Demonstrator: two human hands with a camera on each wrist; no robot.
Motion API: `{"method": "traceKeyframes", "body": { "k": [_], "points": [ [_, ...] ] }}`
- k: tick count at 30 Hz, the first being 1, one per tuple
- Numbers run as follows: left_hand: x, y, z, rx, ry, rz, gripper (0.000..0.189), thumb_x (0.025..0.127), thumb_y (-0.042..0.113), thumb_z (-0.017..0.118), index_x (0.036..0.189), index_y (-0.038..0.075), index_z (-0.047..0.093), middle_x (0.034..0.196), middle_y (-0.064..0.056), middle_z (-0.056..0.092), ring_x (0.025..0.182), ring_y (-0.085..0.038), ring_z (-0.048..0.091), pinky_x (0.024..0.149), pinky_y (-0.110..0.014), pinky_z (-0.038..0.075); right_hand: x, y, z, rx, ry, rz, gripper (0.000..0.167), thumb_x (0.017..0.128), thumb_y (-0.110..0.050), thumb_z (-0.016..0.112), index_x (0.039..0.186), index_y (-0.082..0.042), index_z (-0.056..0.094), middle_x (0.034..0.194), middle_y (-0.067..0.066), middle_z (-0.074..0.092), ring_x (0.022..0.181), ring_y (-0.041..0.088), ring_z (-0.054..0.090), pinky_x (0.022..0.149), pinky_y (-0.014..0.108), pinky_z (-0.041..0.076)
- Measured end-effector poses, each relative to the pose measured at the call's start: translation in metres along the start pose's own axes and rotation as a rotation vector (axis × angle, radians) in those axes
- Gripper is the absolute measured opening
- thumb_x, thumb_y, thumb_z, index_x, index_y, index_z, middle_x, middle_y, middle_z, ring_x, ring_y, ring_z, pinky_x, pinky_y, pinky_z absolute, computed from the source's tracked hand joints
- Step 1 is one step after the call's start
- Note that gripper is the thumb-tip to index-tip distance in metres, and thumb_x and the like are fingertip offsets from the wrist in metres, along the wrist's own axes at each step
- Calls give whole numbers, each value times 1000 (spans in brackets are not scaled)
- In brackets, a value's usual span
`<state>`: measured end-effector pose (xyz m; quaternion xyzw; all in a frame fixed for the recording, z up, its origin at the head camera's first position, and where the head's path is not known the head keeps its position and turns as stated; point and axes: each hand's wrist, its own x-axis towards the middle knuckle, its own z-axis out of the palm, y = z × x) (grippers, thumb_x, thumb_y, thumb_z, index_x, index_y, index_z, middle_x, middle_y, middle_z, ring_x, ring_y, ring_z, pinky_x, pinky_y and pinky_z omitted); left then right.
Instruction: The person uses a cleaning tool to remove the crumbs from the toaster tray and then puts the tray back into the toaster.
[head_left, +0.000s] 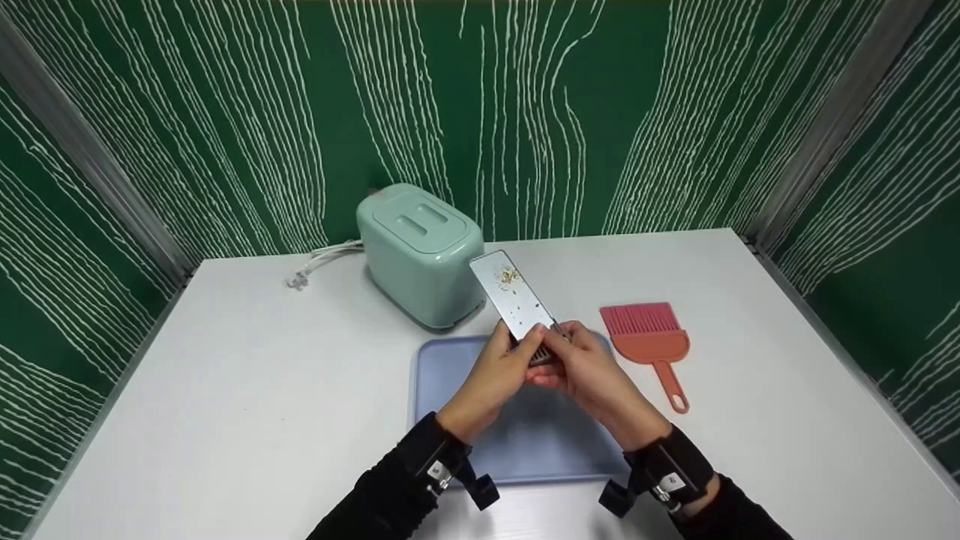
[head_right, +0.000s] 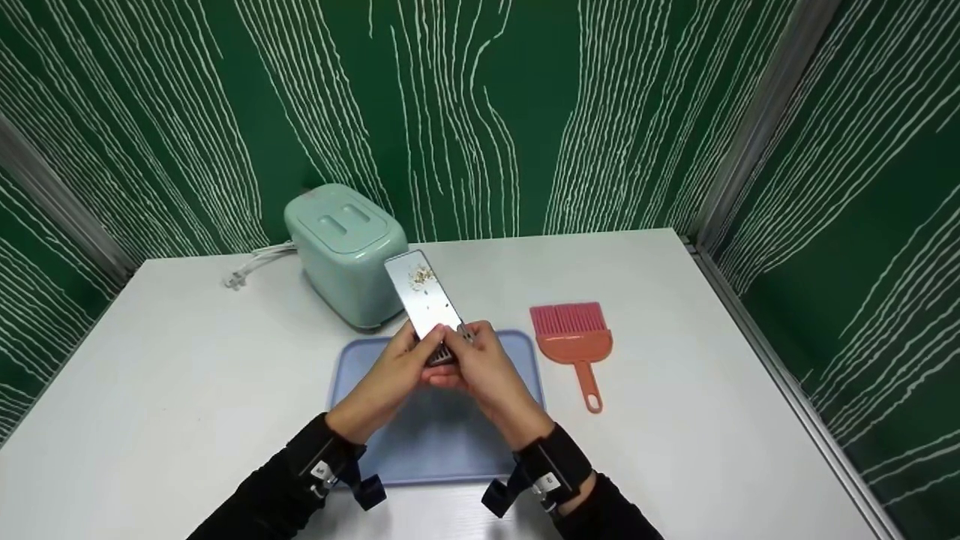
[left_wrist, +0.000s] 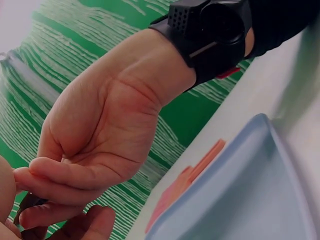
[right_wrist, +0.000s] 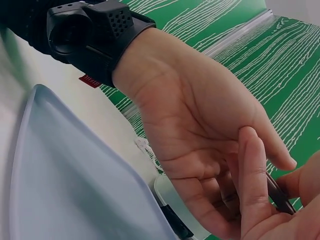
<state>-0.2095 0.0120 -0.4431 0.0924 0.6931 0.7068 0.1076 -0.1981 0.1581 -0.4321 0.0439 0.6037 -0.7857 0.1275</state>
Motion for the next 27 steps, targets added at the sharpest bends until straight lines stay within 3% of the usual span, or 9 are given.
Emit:
{"method": "traceKeyframes", "body": {
  "k": [3, 8, 11, 15, 23, 27],
  "points": [
    [0, -1, 0, -14, -7, -3, 48, 113, 29, 56, 155, 8, 47, 148, -12, 62, 128, -18, 60, 100, -27, 50, 1, 2, 0, 4, -16, 10, 18, 117, -21, 43, 119, -5, 34, 84, 6, 71, 60, 6, 72, 60, 16, 60],
    [0, -1, 0, -11, -14, 6, 54, 113, 30, 54, 162, 9, 40, 157, -13, 58, 145, -24, 53, 119, -38, 43, 0, 3, 2, -6, -38, 22, 19, 117, -22, 40, 121, -5, 33, 86, 6, 68, 60, 5, 70, 61, 16, 60],
    [0, -1, -1, -6, -6, 17, 58, 113, 30, 55, 164, 12, 37, 159, -13, 57, 148, -26, 51, 124, -43, 40, -2, 4, 4, -21, -48, 30, 21, 118, -25, 39, 122, -5, 33, 87, 5, 68, 60, 5, 68, 61, 17, 60],
    [1, -3, -2, -6, 8, 28, 56, 112, 32, 57, 162, 13, 40, 152, -13, 62, 145, -27, 54, 125, -46, 38, -4, 5, 6, -41, -49, 35, 22, 118, -27, 39, 122, -6, 33, 86, 5, 67, 61, 6, 68, 62, 18, 60],
    [2, -4, -3, 8, 30, 39, 48, 113, 34, 55, 153, 10, 46, 139, -11, 67, 134, -21, 57, 117, -39, 41, -7, 6, 8, -67, -73, 22, 20, 118, -27, 37, 121, -8, 33, 93, 6, 66, 64, 7, 71, 65, 21, 62],
    [2, -3, -4, -5, 36, 35, 45, 113, 33, 54, 152, 10, 48, 137, -11, 67, 132, -21, 58, 118, -40, 41, -8, 7, 9, -66, -83, 26, 20, 118, -28, 35, 122, -8, 32, 88, 7, 68, 63, 8, 71, 64, 22, 63]
  ]
}}
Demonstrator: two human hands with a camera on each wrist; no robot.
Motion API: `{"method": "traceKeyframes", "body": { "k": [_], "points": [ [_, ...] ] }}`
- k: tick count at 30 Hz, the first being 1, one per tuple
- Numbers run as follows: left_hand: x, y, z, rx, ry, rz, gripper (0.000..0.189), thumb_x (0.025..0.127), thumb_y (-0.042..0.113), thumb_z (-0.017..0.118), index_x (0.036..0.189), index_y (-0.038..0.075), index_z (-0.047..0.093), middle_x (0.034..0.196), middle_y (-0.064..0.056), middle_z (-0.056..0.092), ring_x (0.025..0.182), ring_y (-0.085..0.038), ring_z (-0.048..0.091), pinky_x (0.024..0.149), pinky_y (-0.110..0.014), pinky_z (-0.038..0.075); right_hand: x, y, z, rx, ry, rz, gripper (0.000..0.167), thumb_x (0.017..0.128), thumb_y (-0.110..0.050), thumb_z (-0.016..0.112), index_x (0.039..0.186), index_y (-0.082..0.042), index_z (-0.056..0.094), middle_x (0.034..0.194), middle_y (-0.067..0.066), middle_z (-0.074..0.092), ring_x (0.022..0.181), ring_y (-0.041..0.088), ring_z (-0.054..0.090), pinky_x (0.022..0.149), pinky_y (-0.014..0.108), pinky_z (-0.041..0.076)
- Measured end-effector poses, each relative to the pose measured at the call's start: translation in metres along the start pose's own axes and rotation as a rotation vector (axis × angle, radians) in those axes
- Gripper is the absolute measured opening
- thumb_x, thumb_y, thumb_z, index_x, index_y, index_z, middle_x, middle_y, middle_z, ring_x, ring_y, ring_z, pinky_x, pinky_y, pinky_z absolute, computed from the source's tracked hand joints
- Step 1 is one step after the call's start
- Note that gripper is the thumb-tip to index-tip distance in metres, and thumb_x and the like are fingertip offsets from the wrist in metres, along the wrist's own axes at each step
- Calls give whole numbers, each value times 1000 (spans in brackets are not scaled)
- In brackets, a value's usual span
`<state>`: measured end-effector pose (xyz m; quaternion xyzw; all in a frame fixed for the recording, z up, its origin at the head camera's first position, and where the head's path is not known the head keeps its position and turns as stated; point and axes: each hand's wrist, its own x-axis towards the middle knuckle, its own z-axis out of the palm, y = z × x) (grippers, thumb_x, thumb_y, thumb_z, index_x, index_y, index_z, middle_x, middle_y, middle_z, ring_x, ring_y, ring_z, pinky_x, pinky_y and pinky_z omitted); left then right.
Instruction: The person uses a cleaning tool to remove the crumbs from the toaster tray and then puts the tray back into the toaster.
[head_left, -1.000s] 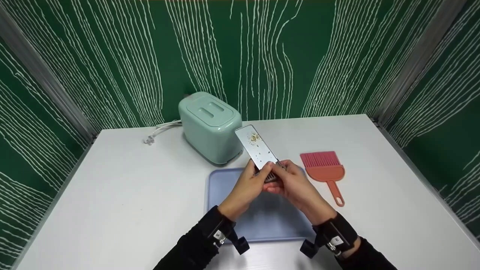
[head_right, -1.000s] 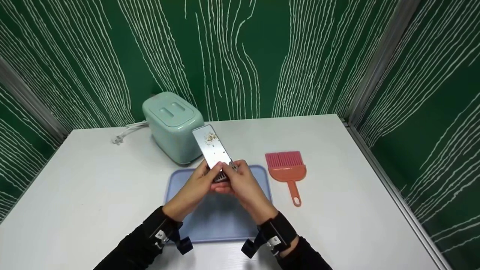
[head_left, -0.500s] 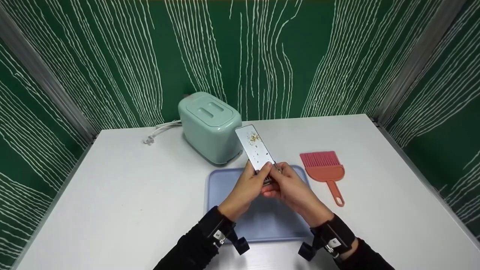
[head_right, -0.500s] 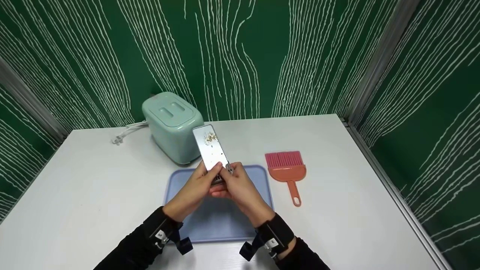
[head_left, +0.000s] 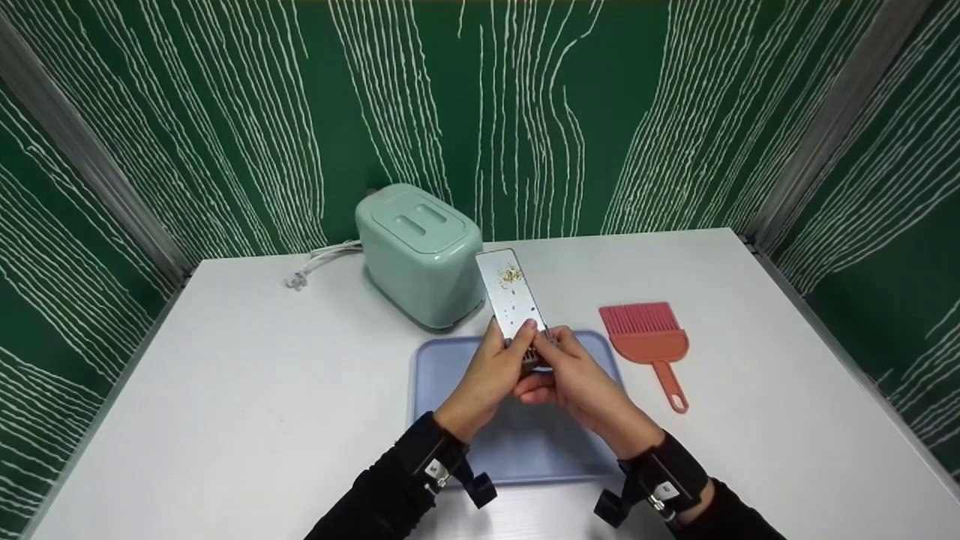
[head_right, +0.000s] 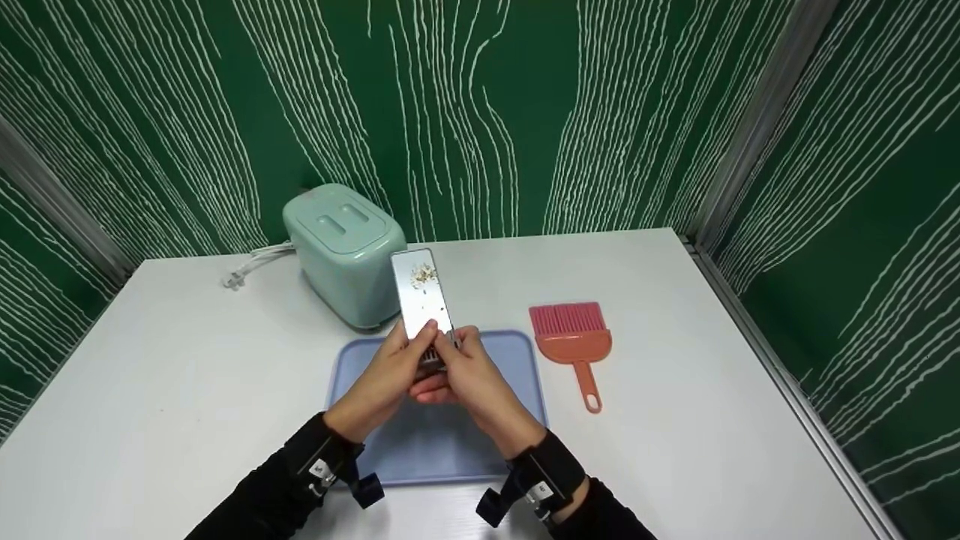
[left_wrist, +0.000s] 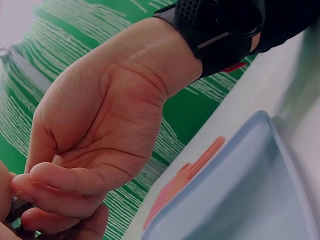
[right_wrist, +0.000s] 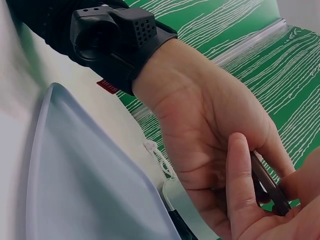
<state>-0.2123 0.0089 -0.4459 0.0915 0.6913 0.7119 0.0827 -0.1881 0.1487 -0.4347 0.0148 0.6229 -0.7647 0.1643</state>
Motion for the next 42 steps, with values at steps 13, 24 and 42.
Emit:
{"method": "traceKeyframes", "body": {
  "k": [13, 24, 42],
  "points": [
    [-1, -2, -12, 9, -13, 0, 43, 113, 26, 53, 151, 6, 50, 139, -14, 67, 130, -22, 60, 115, -39, 43, -5, -1, 3, -23, -97, 45, 28, 118, -39, 33, 124, -11, 28, 88, 4, 71, 65, 11, 73, 63, 26, 63],
    [-2, 3, -19, 8, -52, -10, 41, 113, 21, 53, 151, 4, 51, 135, -15, 69, 116, -17, 63, 96, -29, 50, -8, -7, 0, -139, -125, 44, 36, 117, -44, 35, 127, -9, 34, 88, 3, 70, 66, 11, 71, 64, 25, 63],
    [-2, 10, -28, -136, -149, -86, 54, 114, 14, 48, 165, 4, 35, 120, -22, 73, 94, -20, 77, 83, -35, 66, -2, -43, -67, -551, 56, -95, 40, 113, -39, 55, 122, 0, 51, 92, 11, 71, 72, 15, 74, 73, 34, 67]
  ]
}}
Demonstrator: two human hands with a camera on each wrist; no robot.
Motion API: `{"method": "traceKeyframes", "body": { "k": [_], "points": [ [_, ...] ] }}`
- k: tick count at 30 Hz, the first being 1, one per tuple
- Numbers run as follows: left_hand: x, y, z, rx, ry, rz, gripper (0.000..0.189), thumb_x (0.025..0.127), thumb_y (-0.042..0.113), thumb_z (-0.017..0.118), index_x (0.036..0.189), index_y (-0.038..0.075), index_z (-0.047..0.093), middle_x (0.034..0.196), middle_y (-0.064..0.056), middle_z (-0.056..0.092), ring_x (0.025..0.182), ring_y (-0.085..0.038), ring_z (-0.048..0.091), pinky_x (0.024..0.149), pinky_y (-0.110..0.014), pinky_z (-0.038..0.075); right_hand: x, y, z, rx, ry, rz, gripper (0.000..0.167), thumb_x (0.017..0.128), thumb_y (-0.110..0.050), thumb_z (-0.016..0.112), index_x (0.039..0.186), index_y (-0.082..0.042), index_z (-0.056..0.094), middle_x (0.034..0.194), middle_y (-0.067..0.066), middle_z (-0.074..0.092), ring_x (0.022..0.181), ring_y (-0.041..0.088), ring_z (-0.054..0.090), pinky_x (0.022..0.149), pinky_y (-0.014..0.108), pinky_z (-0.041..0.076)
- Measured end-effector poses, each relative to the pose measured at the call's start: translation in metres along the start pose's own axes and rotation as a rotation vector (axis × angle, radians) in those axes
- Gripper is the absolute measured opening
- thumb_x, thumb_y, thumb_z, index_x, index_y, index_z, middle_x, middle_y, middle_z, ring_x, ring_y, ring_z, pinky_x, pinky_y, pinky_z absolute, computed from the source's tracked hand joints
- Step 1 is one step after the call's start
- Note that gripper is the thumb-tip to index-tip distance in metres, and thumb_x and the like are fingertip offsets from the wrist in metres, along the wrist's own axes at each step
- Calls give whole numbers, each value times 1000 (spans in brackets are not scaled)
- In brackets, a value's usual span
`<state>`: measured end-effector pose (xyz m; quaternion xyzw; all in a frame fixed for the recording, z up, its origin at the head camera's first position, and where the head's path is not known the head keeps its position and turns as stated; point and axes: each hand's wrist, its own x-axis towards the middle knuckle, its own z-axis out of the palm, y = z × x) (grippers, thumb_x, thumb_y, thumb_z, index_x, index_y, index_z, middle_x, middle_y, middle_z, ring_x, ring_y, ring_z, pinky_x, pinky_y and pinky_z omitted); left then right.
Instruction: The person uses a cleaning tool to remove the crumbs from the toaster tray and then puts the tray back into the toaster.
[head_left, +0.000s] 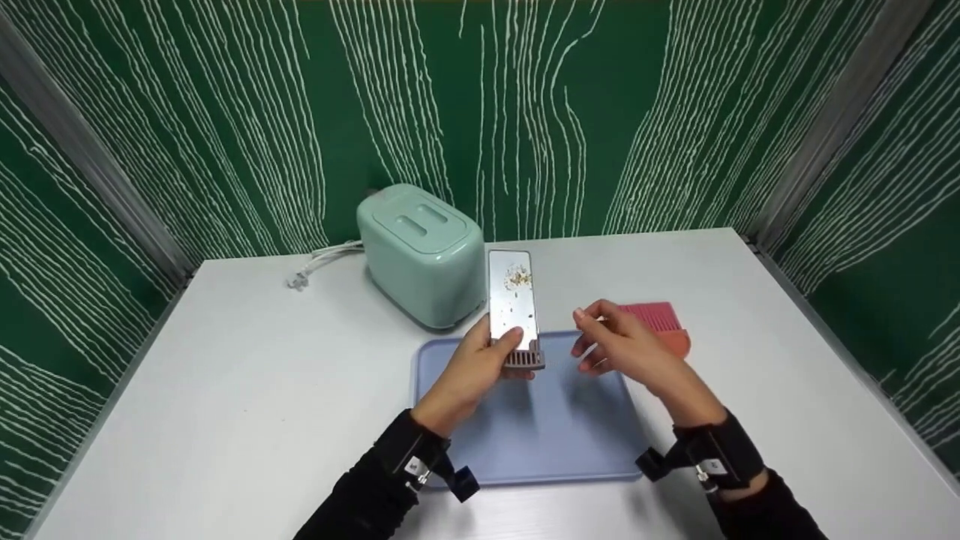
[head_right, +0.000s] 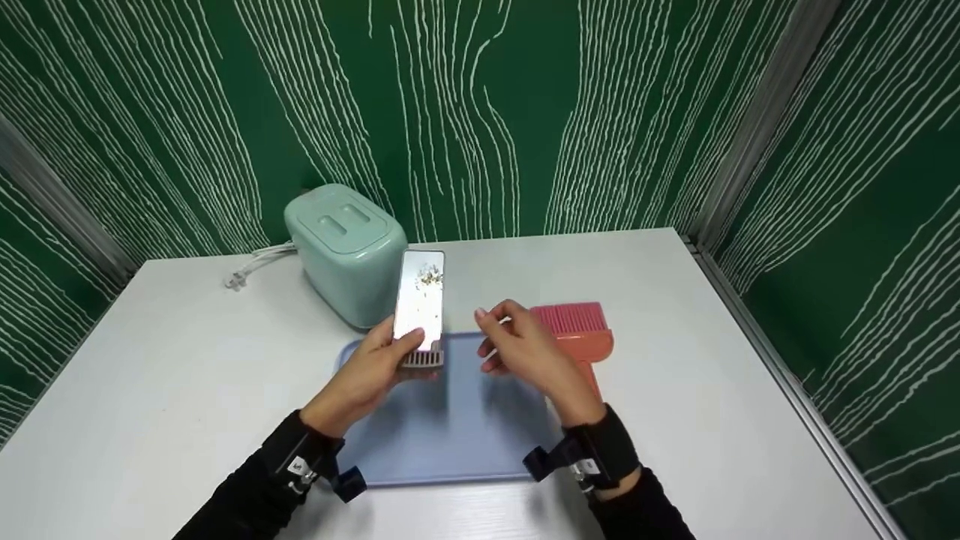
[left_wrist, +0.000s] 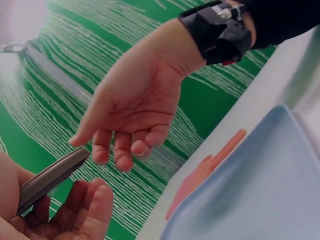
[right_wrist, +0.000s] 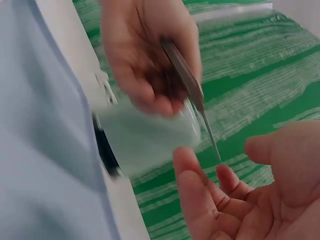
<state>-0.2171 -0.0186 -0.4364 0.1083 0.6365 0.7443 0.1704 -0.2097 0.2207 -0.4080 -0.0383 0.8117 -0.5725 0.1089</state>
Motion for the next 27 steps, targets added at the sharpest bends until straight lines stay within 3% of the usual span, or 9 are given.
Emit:
{"method": "traceKeyframes", "body": {
  "k": [4, 9, 18, 24, 27],
  "points": [
    [-3, 1, -4, -17, -22, -32, 57, 114, 13, 48, 168, 8, 31, 120, -23, 74, 96, -25, 79, 87, -37, 66, -1, 7, -26, -95, 78, -27, 40, 111, -37, 61, 120, 1, 55, 96, 13, 73, 76, 15, 75, 72, 31, 66],
    [-7, 2, -9, -61, -52, -44, 55, 115, 11, 45, 168, 9, 30, 109, -20, 75, 91, -24, 81, 84, -34, 67, -5, 17, -59, -316, 168, -31, 42, 110, -43, 60, 116, -1, 58, 101, 16, 77, 82, 14, 74, 68, 27, 59],
    [-9, 4, -13, -89, -104, -24, 50, 115, 13, 45, 164, 8, 34, 99, -18, 78, 79, -18, 79, 71, -25, 64, -4, 53, -107, -351, -9, 151, 48, 111, -43, 57, 123, 3, 52, 82, 0, 65, 78, 12, 61, 73, 25, 53],
    [-10, 4, -15, -71, -113, -45, 53, 116, 15, 45, 166, 10, 31, 101, -18, 79, 80, -20, 80, 70, -24, 64, -6, 69, -119, -476, -50, 243, 55, 106, -53, 62, 110, 1, 50, 72, 0, 57, 65, 14, 47, 63, 31, 40],
    [-10, 4, -15, -70, -116, -44, 54, 116, 15, 45, 167, 11, 30, 101, -18, 79, 80, -20, 80, 70, -24, 64, -7, 74, -120, -545, -85, 275, 54, 104, -56, 63, 94, -5, 51, 64, -2, 47, 60, 14, 42, 60, 31, 35]
  ]
}}
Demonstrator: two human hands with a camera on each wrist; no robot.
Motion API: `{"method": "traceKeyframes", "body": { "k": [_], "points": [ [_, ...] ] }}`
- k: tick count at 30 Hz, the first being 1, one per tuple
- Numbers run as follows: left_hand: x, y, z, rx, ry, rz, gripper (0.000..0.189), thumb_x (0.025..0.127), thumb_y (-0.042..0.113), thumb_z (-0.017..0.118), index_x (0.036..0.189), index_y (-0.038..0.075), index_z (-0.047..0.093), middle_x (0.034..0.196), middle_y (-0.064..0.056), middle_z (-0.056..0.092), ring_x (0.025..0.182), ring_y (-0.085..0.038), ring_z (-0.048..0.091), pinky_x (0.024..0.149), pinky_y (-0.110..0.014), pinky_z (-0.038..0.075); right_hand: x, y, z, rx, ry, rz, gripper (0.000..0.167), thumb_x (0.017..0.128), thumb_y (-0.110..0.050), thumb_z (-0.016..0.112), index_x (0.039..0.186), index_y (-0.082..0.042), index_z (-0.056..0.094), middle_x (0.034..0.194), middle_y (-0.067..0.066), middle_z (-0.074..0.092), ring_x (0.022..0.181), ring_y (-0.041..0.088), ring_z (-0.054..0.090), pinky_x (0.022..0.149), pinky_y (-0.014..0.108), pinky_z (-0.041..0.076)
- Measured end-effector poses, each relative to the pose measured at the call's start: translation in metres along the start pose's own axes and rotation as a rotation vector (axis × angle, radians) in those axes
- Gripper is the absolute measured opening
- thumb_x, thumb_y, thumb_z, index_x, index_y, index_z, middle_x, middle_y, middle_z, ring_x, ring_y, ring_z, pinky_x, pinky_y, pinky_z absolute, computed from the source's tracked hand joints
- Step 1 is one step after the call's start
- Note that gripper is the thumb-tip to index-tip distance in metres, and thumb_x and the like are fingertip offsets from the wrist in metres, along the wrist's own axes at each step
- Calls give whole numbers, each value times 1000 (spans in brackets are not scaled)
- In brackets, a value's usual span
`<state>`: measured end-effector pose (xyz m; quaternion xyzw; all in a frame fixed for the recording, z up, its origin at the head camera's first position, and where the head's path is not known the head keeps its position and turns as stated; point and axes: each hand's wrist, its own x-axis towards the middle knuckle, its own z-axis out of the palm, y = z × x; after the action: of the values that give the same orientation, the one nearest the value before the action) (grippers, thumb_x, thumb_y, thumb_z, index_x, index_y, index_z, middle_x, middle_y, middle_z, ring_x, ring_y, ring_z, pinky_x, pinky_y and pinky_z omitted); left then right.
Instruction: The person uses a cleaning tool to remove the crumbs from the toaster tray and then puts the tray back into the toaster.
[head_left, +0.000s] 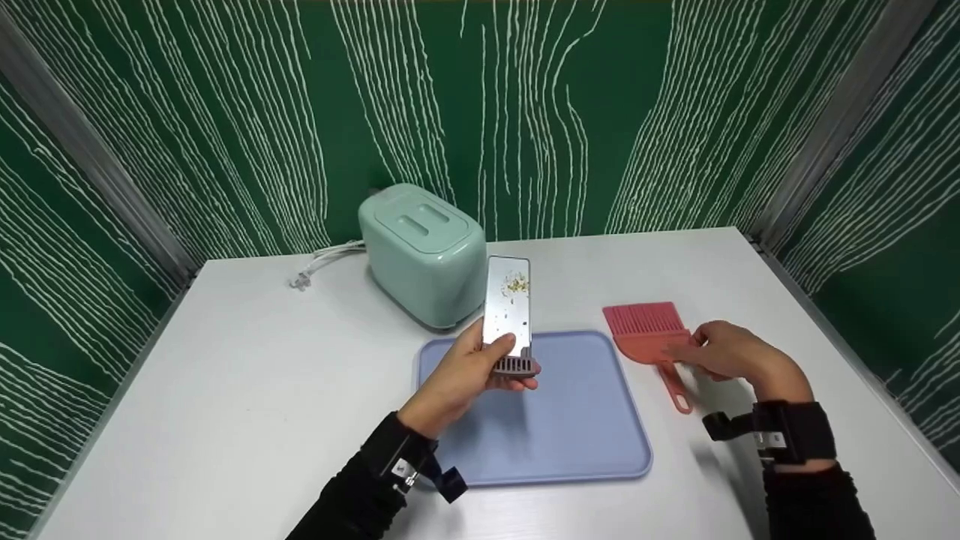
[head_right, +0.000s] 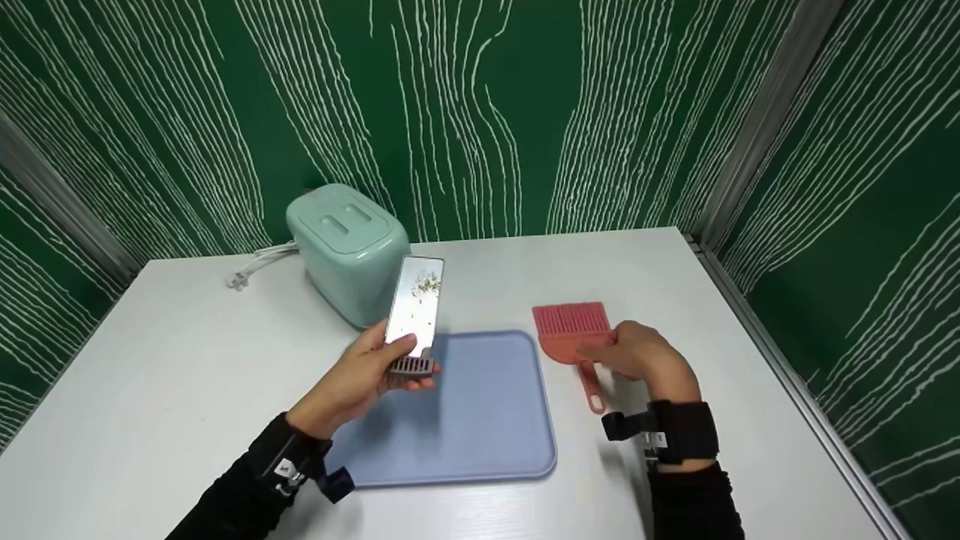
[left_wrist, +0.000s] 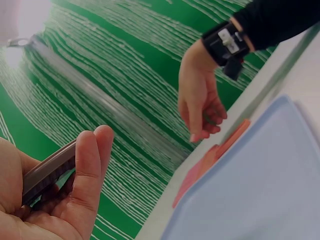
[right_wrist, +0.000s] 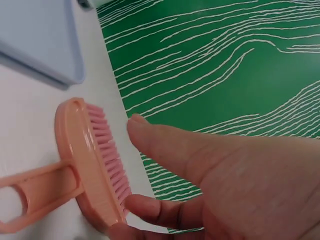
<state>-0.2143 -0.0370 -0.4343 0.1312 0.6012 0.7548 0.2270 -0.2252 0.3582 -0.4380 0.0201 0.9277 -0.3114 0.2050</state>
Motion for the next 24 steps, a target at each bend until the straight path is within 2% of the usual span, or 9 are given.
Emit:
{"method": "traceKeyframes", "body": {
  "k": [3, 6, 14, 19, 24],
  "points": [
    [0, 1, 0, -6, 0, -2, 54, 116, 15, 45, 167, 11, 30, 101, -18, 79, 80, -20, 80, 70, -25, 64, 2, 0, 2, -36, -17, 22, 54, 100, -56, 67, 74, -14, 46, 58, -4, 39, 55, 13, 36, 56, 30, 32],
    [0, 1, -1, 1, -4, 2, 55, 116, 15, 44, 168, 12, 29, 101, -18, 79, 80, -20, 80, 70, -25, 64, 3, -1, 6, -56, -27, 40, 57, 98, -56, 70, 65, -19, 40, 56, -5, 35, 53, 12, 32, 54, 29, 28],
    [1, 1, 0, -8, 7, -7, 53, 115, 14, 45, 166, 9, 30, 102, -19, 78, 80, -19, 79, 70, -25, 64, 5, -5, 17, -54, -25, 65, 54, 92, -58, 77, 77, -13, 51, 60, -4, 40, 56, 13, 39, 57, 30, 33],
    [1, 0, -1, -10, 7, -5, 54, 115, 13, 45, 166, 8, 30, 101, -19, 78, 79, -19, 79, 71, -25, 64, 9, -4, 20, -67, -10, 66, 44, 91, -51, 79, 81, -11, 64, 61, -4, 46, 59, 14, 44, 58, 29, 35],
    [0, 0, -1, 7, 11, -15, 54, 115, 15, 45, 166, 10, 31, 102, -19, 78, 79, -19, 79, 71, -25, 64, 12, -4, 19, -106, 33, 60, 40, 92, -45, 78, 81, -9, 65, 67, 0, 58, 66, 18, 50, 60, 32, 38]
  ]
}}
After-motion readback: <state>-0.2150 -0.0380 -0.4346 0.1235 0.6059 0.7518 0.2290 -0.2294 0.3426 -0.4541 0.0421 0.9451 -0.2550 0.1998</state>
